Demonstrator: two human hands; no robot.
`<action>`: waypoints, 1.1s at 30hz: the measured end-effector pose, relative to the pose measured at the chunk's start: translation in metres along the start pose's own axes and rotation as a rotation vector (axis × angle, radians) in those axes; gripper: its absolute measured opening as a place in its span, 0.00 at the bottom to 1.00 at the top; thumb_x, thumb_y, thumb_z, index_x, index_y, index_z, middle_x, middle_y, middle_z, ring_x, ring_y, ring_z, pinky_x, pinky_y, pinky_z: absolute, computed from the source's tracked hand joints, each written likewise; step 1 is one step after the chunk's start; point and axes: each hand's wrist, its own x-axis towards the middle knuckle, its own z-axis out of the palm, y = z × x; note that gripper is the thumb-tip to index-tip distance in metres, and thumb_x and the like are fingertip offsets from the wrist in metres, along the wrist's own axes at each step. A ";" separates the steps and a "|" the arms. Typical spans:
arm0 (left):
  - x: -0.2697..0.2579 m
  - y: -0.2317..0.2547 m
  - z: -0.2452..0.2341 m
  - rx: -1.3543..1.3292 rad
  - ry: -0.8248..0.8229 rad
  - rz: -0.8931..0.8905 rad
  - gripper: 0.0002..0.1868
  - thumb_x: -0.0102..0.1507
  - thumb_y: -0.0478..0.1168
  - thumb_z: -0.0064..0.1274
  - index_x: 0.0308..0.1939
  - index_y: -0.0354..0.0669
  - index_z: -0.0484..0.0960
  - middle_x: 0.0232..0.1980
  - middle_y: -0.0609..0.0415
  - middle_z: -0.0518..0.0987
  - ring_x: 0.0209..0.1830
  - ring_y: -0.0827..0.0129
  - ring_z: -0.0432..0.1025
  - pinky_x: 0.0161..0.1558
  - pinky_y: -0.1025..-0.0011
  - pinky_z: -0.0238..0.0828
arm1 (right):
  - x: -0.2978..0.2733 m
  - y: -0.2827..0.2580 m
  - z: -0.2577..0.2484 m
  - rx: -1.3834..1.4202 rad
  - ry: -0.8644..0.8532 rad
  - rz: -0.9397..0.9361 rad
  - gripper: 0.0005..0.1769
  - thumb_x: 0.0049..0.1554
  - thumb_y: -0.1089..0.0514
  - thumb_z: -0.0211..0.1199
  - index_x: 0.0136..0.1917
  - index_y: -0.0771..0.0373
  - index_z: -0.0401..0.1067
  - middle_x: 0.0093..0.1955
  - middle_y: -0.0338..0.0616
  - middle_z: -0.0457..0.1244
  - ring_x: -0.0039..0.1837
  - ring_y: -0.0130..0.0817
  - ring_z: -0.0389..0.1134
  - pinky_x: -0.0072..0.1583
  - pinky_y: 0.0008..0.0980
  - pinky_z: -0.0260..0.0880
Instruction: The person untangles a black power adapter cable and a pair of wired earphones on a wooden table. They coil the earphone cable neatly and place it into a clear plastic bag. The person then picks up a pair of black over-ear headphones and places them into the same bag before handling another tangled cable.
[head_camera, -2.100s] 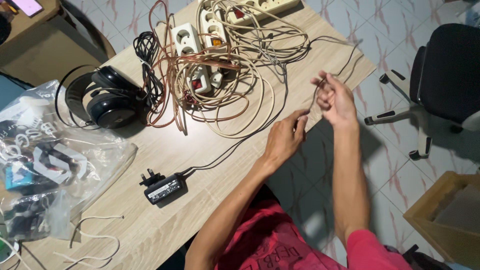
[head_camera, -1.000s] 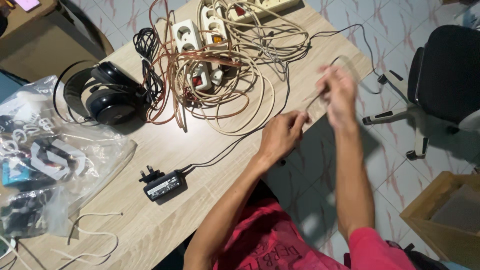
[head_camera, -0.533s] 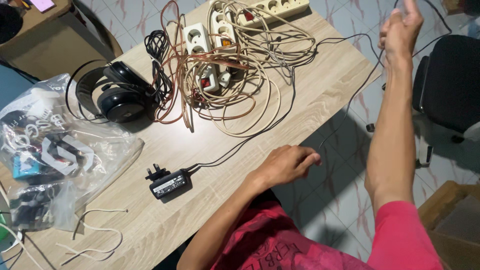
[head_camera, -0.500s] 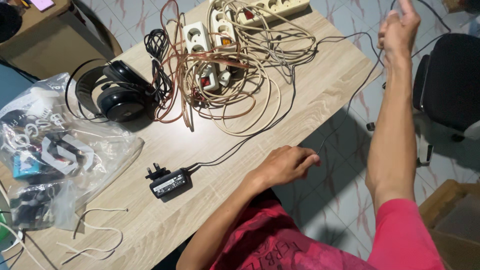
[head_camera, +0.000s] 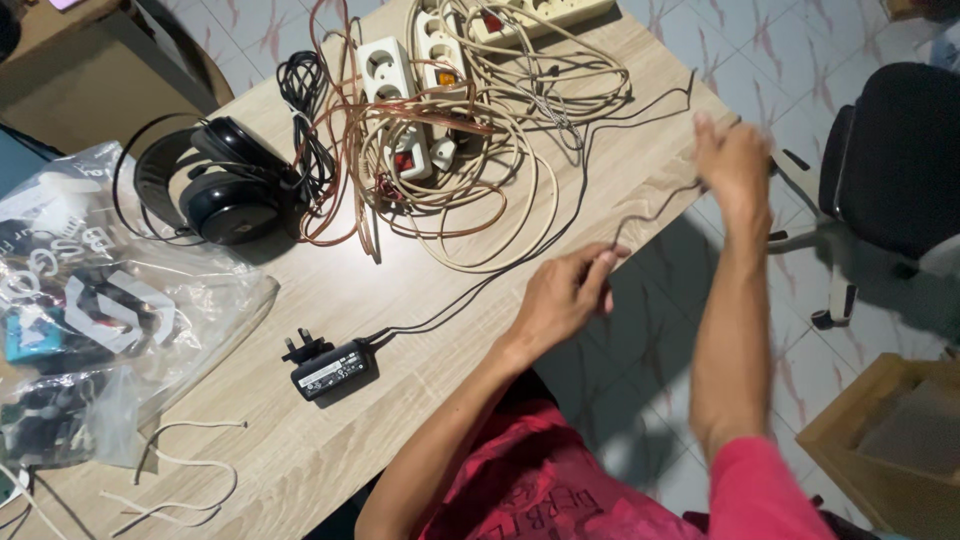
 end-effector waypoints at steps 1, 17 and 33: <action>0.003 0.000 -0.001 -0.033 0.032 0.000 0.17 0.73 0.47 0.41 0.56 0.48 0.84 0.22 0.57 0.81 0.22 0.73 0.77 0.30 0.71 0.71 | -0.027 -0.013 0.000 0.052 0.004 0.068 0.33 0.69 0.38 0.57 0.37 0.67 0.77 0.34 0.58 0.67 0.42 0.54 0.72 0.50 0.49 0.70; 0.011 -0.015 0.009 0.041 0.150 -0.026 0.17 0.72 0.50 0.43 0.54 0.50 0.85 0.24 0.57 0.82 0.23 0.68 0.77 0.30 0.67 0.71 | -0.126 -0.106 0.017 1.298 -0.387 0.272 0.18 0.70 0.47 0.53 0.53 0.65 0.69 0.34 0.36 0.61 0.29 0.21 0.60 0.29 0.22 0.58; 0.013 -0.034 -0.005 0.133 0.171 -0.090 0.19 0.70 0.52 0.43 0.44 0.46 0.87 0.22 0.53 0.81 0.25 0.61 0.79 0.32 0.63 0.72 | -0.102 -0.127 0.036 1.264 -0.597 0.145 0.09 0.63 0.61 0.60 0.57 0.56 0.65 0.34 0.33 0.63 0.29 0.14 0.55 0.30 0.16 0.53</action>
